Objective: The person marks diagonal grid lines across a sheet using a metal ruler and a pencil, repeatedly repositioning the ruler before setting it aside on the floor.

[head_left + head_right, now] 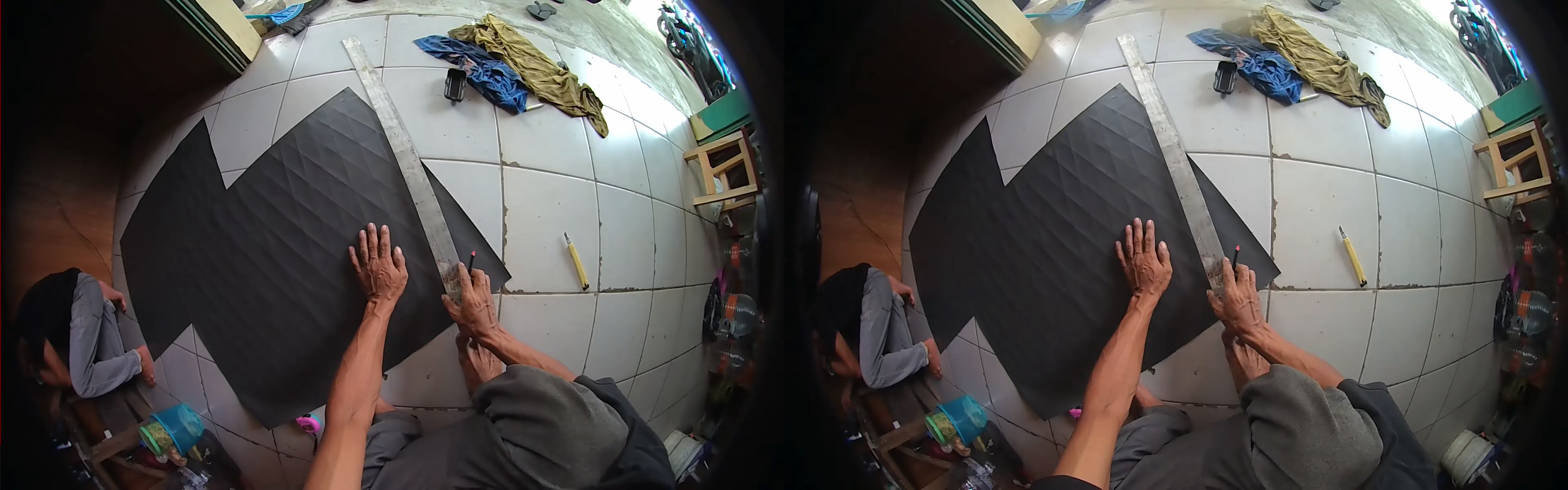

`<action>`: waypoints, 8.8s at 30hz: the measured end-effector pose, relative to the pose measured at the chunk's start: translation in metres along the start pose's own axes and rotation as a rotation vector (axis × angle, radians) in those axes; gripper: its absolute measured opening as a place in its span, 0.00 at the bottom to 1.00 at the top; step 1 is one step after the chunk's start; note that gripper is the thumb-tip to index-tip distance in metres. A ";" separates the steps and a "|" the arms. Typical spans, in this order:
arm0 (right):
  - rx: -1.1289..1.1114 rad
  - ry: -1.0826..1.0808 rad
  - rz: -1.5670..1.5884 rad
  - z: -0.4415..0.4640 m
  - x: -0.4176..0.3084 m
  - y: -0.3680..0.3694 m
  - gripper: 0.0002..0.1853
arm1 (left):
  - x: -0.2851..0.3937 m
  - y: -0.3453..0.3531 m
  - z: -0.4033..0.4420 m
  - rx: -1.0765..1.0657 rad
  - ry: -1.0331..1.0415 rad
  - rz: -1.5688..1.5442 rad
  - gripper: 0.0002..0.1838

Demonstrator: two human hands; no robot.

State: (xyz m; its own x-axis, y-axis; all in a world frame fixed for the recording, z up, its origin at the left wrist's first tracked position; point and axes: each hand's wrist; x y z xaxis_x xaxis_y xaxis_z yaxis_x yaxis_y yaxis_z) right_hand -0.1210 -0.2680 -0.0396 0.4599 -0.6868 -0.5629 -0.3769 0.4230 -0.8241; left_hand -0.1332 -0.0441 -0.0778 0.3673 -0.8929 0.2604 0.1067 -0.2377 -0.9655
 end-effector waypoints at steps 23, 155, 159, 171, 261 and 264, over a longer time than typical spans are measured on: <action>-0.105 -0.016 -0.124 -0.002 -0.009 -0.007 0.36 | 0.002 0.001 0.000 0.013 -0.009 -0.016 0.29; -0.060 -0.068 -0.012 0.019 0.018 -0.006 0.48 | 0.022 -0.007 -0.022 -0.132 0.319 -0.048 0.28; -0.074 -0.047 0.021 0.010 0.018 -0.002 0.49 | 0.023 -0.007 -0.021 -0.119 0.316 -0.077 0.28; -0.024 0.065 0.064 0.015 0.016 -0.005 0.46 | 0.049 0.007 -0.006 -0.065 0.217 -0.105 0.28; -0.140 0.133 0.135 0.017 0.013 -0.013 0.38 | 0.053 0.000 -0.007 -0.147 0.211 -0.058 0.31; -0.148 0.136 0.131 0.018 0.014 -0.015 0.38 | 0.053 0.000 -0.007 -0.141 0.214 -0.052 0.31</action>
State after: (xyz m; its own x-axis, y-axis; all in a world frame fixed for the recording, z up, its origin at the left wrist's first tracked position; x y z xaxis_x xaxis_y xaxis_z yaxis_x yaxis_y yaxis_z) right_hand -0.0946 -0.2731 -0.0362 0.2909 -0.7092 -0.6422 -0.5445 0.4292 -0.7206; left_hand -0.1201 -0.0938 -0.0638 0.1597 -0.9349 0.3170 -0.0145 -0.3233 -0.9462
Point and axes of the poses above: each hand's wrist, its own z-axis towards the middle knuckle, its own y-axis out of the palm, x = y × z, and after that the axes turned 11 degrees about -x, right-handed
